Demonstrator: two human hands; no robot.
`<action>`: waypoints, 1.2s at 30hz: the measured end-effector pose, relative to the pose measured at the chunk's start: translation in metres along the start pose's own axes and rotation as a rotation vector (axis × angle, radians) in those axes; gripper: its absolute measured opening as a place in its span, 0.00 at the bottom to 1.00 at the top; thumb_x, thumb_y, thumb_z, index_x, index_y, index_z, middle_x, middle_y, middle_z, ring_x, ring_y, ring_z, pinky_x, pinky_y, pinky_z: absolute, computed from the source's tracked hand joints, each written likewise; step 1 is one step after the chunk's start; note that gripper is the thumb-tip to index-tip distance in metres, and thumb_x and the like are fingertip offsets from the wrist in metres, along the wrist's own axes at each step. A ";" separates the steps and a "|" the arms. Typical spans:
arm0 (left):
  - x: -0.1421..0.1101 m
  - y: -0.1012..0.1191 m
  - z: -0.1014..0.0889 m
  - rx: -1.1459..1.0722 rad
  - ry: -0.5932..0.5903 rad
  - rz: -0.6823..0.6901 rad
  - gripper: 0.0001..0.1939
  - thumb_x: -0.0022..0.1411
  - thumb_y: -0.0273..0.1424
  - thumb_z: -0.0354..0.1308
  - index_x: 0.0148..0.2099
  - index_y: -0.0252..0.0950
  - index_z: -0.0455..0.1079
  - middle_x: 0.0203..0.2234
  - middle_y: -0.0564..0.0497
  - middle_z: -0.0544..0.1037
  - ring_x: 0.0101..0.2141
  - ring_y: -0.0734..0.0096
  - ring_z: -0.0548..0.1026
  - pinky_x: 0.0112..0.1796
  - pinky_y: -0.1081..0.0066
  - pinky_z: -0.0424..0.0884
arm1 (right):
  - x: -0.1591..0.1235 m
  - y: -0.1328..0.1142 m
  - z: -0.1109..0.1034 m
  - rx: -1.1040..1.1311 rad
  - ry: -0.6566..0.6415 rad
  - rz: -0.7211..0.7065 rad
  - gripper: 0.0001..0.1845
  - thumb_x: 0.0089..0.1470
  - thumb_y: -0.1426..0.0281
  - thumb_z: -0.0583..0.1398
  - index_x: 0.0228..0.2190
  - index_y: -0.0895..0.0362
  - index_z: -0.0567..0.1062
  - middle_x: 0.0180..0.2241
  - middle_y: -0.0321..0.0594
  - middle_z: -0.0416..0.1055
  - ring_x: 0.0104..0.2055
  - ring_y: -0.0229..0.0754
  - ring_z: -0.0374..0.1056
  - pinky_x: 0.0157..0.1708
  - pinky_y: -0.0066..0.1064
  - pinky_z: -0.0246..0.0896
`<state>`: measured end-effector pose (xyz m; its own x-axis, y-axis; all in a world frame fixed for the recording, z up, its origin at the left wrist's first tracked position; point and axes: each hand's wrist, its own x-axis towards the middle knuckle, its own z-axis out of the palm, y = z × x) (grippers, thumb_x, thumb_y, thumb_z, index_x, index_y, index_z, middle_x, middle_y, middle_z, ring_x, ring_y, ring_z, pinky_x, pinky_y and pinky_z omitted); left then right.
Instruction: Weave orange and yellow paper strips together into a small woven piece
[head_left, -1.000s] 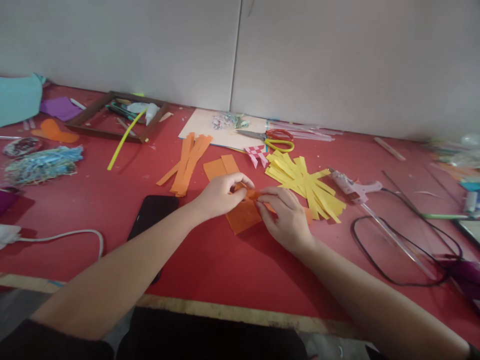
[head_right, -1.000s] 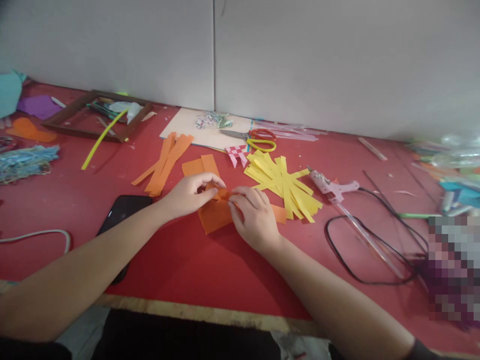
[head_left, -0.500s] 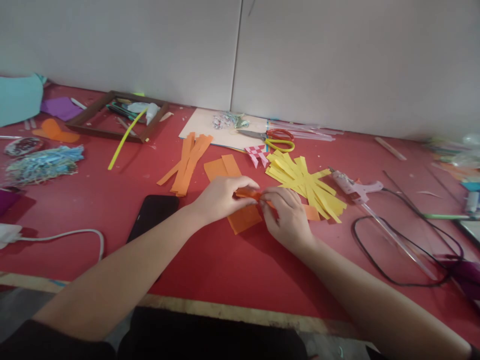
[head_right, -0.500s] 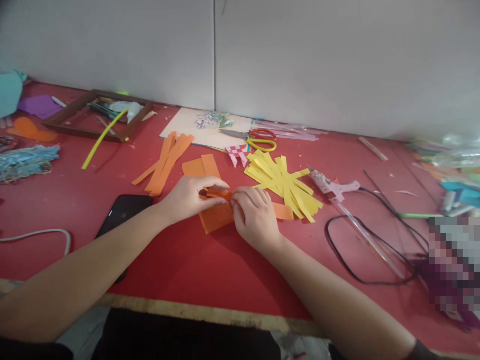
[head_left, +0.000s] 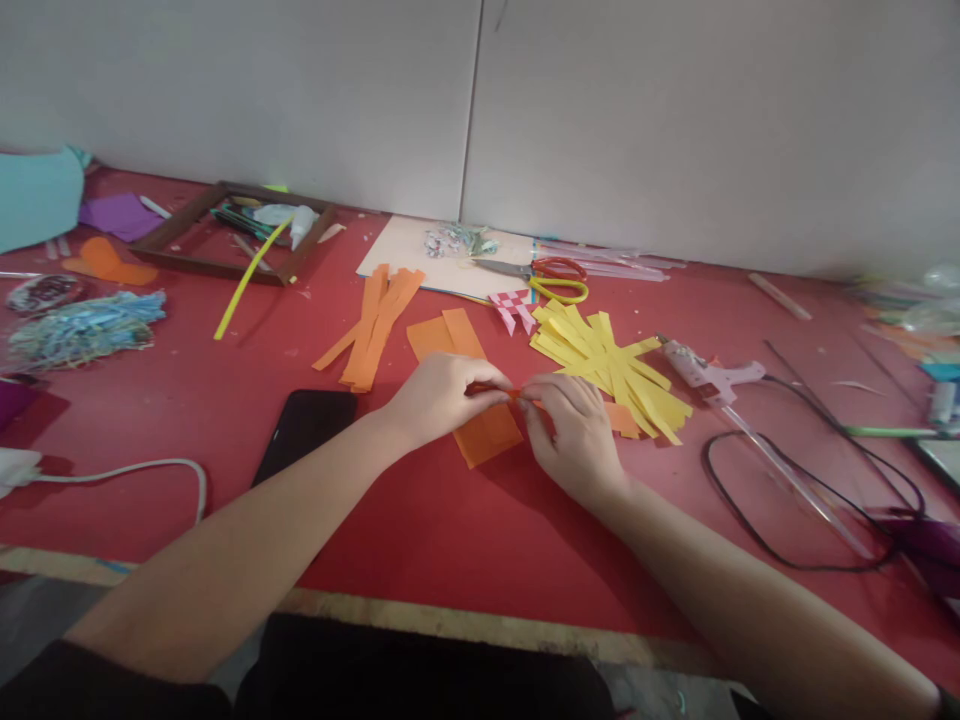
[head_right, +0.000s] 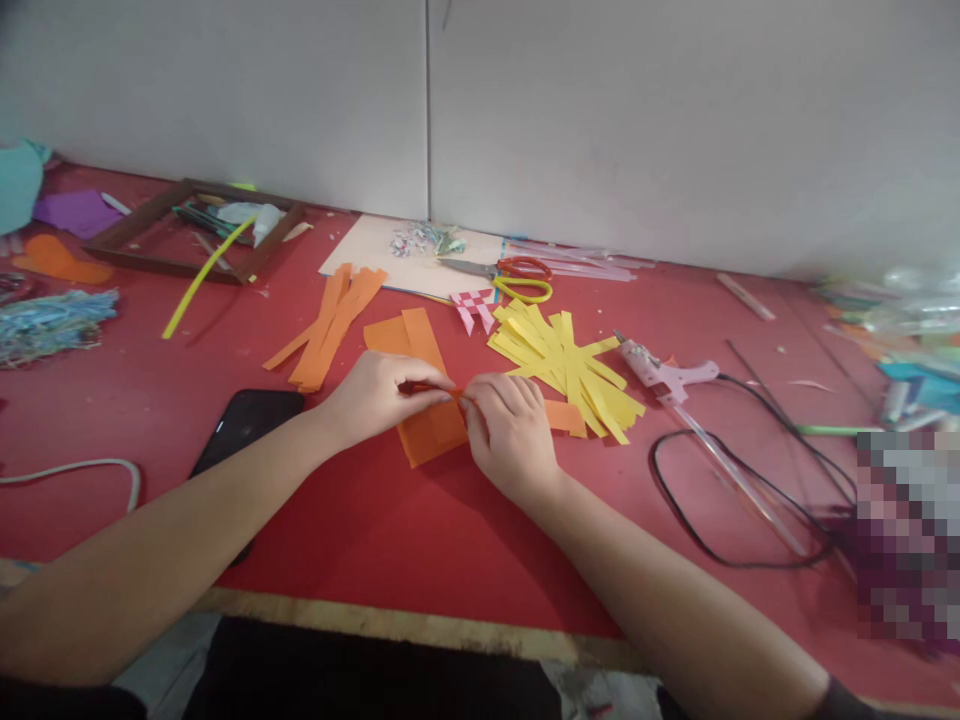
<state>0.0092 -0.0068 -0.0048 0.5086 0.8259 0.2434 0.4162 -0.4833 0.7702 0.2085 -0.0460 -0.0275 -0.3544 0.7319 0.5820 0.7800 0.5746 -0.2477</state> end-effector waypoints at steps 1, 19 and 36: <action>0.000 0.000 0.000 -0.024 -0.003 -0.012 0.07 0.62 0.34 0.62 0.40 0.38 0.78 0.36 0.50 0.84 0.36 0.68 0.80 0.38 0.71 0.73 | 0.000 0.000 0.000 -0.002 -0.001 0.002 0.07 0.60 0.74 0.55 0.35 0.53 0.73 0.36 0.42 0.76 0.38 0.48 0.69 0.40 0.40 0.61; 0.004 0.007 0.001 -0.296 0.189 -0.230 0.09 0.56 0.31 0.64 0.40 0.34 0.77 0.37 0.47 0.83 0.38 0.67 0.80 0.42 0.68 0.76 | -0.001 -0.010 -0.007 0.395 -0.004 -0.078 0.04 0.60 0.73 0.57 0.35 0.53 0.71 0.30 0.39 0.75 0.33 0.42 0.72 0.33 0.34 0.69; 0.001 0.015 0.002 -0.375 0.101 -0.146 0.09 0.55 0.30 0.65 0.40 0.35 0.75 0.35 0.49 0.81 0.36 0.70 0.79 0.36 0.72 0.73 | 0.004 0.001 0.008 1.144 0.017 0.681 0.09 0.47 0.62 0.70 0.29 0.53 0.81 0.28 0.36 0.79 0.29 0.39 0.73 0.34 0.32 0.70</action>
<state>0.0171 -0.0139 0.0056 0.3802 0.9113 0.1582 0.1656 -0.2353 0.9577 0.2037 -0.0395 -0.0312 -0.0559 0.9943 0.0904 -0.0754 0.0861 -0.9934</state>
